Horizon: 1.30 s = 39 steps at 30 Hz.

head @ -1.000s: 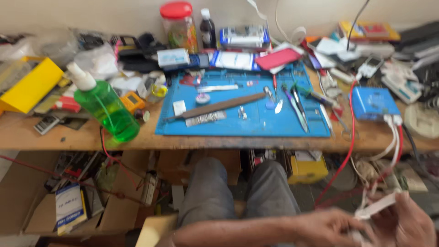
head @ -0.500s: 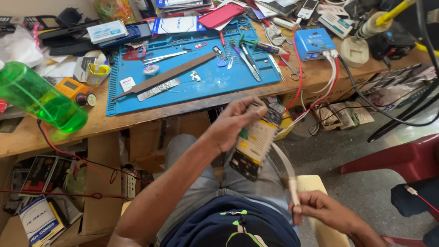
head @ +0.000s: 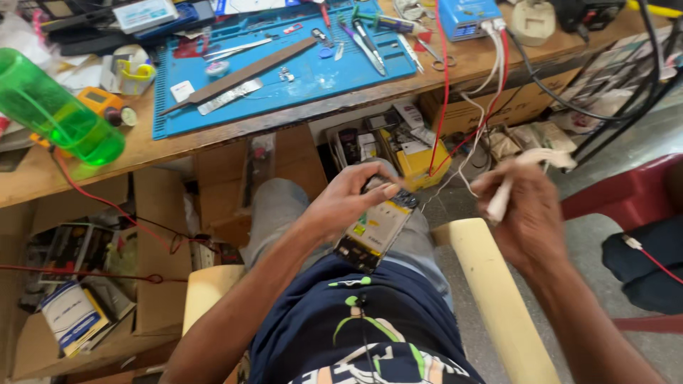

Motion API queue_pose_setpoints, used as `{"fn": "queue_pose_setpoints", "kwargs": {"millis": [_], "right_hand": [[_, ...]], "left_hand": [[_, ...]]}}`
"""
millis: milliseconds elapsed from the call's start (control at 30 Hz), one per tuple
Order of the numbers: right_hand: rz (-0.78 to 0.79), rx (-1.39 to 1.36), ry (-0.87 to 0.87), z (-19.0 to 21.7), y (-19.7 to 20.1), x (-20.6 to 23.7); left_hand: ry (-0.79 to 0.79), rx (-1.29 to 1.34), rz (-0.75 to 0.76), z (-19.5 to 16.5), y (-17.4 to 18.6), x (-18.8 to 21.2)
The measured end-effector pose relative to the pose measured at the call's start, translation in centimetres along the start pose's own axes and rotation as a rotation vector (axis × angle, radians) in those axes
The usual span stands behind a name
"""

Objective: The person handles a disassembled smartphone, connecting a charging cable to the battery and observing the screen light up. They then disconnect the cable and continue manipulating small internal components on a cluttered workbench.

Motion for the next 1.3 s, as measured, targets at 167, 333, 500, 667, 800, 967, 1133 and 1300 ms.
{"fn": "queue_pose_setpoints", "kwargs": {"millis": [167,333,500,667,800,967,1133,1300], "right_hand": [[0.060,0.042,-0.121,-2.3,-2.9,-1.9],[0.084,0.024,-0.119,-2.7,-4.0,-1.7],[0.085,0.008,-0.123,-2.9,-3.8,-1.3],[0.085,0.042,-0.135,-3.0,-3.5,-1.4],[0.118,0.131,-0.117,-2.9,-4.0,-0.9],[0.191,0.374,-0.047,-2.2,-5.5,0.6],[0.172,0.517,-0.086,-1.8,-6.1,1.5],[0.194,0.516,-0.111,-1.7,-6.5,2.1]], "left_hand": [[0.204,0.151,-0.090,1.0,-1.1,2.3],[0.197,0.256,-0.097,0.8,-2.5,2.9],[0.160,0.229,-0.087,1.1,-3.3,3.5],[0.153,0.218,-0.090,0.9,-3.3,3.6],[0.117,0.210,-0.109,0.1,-3.5,3.7],[0.111,0.182,-0.101,-0.8,-3.9,4.2],[0.087,0.109,-0.088,-1.6,-4.3,4.4],[-0.007,0.093,-0.072,-2.9,-4.5,4.4]]}}
Point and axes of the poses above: each hand's wrist, its own x-axis away from the middle knuckle, its own y-axis out of the back of the hand, z = x × y, the point moved 7 cm from there along -x, towards the middle knuckle, and after that the axes turned 12 degrees about -y, right-handed, at the moved point
